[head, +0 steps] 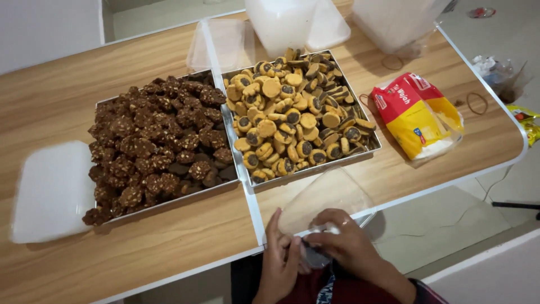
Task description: Cleaning a clear plastic container using a white cloth on a table next to trays of cookies.
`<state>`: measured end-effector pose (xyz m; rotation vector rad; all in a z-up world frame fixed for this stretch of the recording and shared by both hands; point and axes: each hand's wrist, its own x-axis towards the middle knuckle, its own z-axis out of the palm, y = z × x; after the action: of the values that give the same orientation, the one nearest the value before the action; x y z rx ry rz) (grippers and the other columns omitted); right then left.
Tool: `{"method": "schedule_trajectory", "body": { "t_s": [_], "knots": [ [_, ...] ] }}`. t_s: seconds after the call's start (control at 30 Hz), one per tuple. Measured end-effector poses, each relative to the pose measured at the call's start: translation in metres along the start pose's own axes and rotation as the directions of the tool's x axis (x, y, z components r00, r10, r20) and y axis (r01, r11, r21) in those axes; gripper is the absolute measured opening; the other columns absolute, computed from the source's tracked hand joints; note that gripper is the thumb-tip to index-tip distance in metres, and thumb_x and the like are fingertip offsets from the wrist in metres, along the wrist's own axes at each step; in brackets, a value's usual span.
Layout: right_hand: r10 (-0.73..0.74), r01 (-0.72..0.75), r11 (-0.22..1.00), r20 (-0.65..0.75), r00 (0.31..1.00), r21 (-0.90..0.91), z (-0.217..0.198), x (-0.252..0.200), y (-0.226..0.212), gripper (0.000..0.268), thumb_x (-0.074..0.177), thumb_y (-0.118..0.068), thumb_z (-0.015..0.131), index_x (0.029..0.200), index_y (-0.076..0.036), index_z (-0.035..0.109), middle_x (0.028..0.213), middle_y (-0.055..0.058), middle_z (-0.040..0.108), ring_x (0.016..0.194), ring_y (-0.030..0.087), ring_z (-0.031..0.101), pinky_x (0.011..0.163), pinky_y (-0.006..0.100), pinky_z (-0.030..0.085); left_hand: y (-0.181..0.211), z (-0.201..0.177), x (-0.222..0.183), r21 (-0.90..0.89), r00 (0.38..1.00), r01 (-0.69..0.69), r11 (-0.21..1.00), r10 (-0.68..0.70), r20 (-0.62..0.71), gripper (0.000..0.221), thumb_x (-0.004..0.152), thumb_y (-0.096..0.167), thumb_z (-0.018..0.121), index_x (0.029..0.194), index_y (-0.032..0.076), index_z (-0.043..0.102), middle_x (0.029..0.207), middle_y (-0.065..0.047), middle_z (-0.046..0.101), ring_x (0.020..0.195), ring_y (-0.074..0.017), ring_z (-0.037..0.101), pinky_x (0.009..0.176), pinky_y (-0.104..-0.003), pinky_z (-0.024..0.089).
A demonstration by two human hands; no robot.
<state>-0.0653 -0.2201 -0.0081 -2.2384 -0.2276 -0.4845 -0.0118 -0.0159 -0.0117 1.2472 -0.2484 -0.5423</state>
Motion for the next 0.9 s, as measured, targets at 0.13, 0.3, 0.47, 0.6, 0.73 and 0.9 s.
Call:
{"method": "schedule_trajectory", "body": {
  "t_s": [0.13, 0.3, 0.47, 0.6, 0.73, 0.9],
  "knots": [
    [0.144, -0.135, 0.964, 0.022, 0.989, -0.230, 0.006, -0.011, 0.027, 0.034, 0.091, -0.034, 0.073, 0.124, -0.025, 0.071, 0.117, 0.009, 0.061, 0.103, 0.028, 0.063, 0.090, 0.042, 0.050, 0.013, -0.017, -0.007, 0.790, 0.889, -0.331, 0.515, 0.450, 0.079, 0.038, 0.103, 0.024, 0.057, 0.139, 0.011, 0.058, 0.098, -0.003, 0.078, 0.078, -0.0161, 0.077, 0.069, -0.029, 0.058],
    [0.287, -0.369, 0.908, -0.349, 0.892, -0.196, -0.013, -0.014, 0.044, 0.032, 0.079, -0.024, 0.087, 0.106, -0.013, 0.072, 0.112, 0.009, 0.055, 0.105, 0.024, 0.060, 0.093, 0.036, 0.050, 0.033, -0.024, -0.004, 0.927, 0.761, -0.364, 0.089, 0.602, 0.241, 0.028, 0.103, 0.027, 0.062, 0.128, 0.016, 0.069, 0.094, 0.001, 0.077, 0.059, -0.0199, 0.065, 0.053, -0.034, 0.049],
    [0.237, -0.320, 0.886, -0.265, 0.935, -0.335, -0.023, -0.006, 0.048, 0.019, 0.087, -0.019, 0.081, 0.104, -0.013, 0.075, 0.112, 0.008, 0.059, 0.093, 0.021, 0.067, 0.073, 0.034, 0.055, 0.034, -0.031, -0.002, 0.940, 0.841, -0.338, 0.054, 0.466, 0.276, 0.039, 0.101, 0.043, 0.065, 0.129, 0.016, 0.070, 0.085, -0.002, 0.056, 0.069, -0.0209, 0.062, 0.056, -0.035, 0.049],
    [0.281, -0.345, 0.895, -0.241, 0.929, -0.284, -0.031, 0.001, 0.032, 0.018, 0.099, -0.016, 0.065, 0.111, -0.012, 0.077, 0.116, 0.008, 0.058, 0.103, 0.021, 0.066, 0.084, 0.036, 0.054, 0.033, -0.039, -0.003, 0.882, 0.816, -0.466, 0.066, 0.418, 0.400, 0.043, 0.097, 0.052, 0.067, 0.121, 0.017, 0.067, 0.104, -0.008, 0.058, 0.089, -0.0282, 0.057, 0.070, -0.041, 0.048],
    [0.304, -0.322, 0.936, -0.134, 0.943, -0.142, -0.036, 0.009, 0.012, 0.035, 0.099, -0.009, 0.046, 0.129, -0.006, 0.063, 0.133, 0.015, 0.048, 0.129, 0.028, 0.050, 0.111, 0.042, 0.040, 0.019, -0.042, -0.003, 0.786, 0.728, -0.611, 0.093, 0.456, 0.512, 0.040, 0.094, 0.042, 0.078, 0.114, 0.009, 0.066, 0.122, -0.015, 0.061, 0.120, -0.0361, 0.060, 0.092, -0.047, 0.051],
    [0.304, -0.305, 0.950, -0.019, 0.952, -0.067, -0.035, 0.008, -0.001, 0.040, 0.098, 0.001, 0.048, 0.136, -0.009, 0.051, 0.144, 0.014, 0.048, 0.141, 0.028, 0.048, 0.094, 0.034, 0.052, 0.028, -0.038, 0.002, 0.731, 0.639, -0.675, 0.105, 0.578, 0.507, 0.030, 0.094, 0.024, 0.082, 0.110, 0.002, 0.069, 0.118, -0.019, 0.067, 0.119, -0.0401, 0.065, 0.095, -0.049, 0.058]
  ]
}}
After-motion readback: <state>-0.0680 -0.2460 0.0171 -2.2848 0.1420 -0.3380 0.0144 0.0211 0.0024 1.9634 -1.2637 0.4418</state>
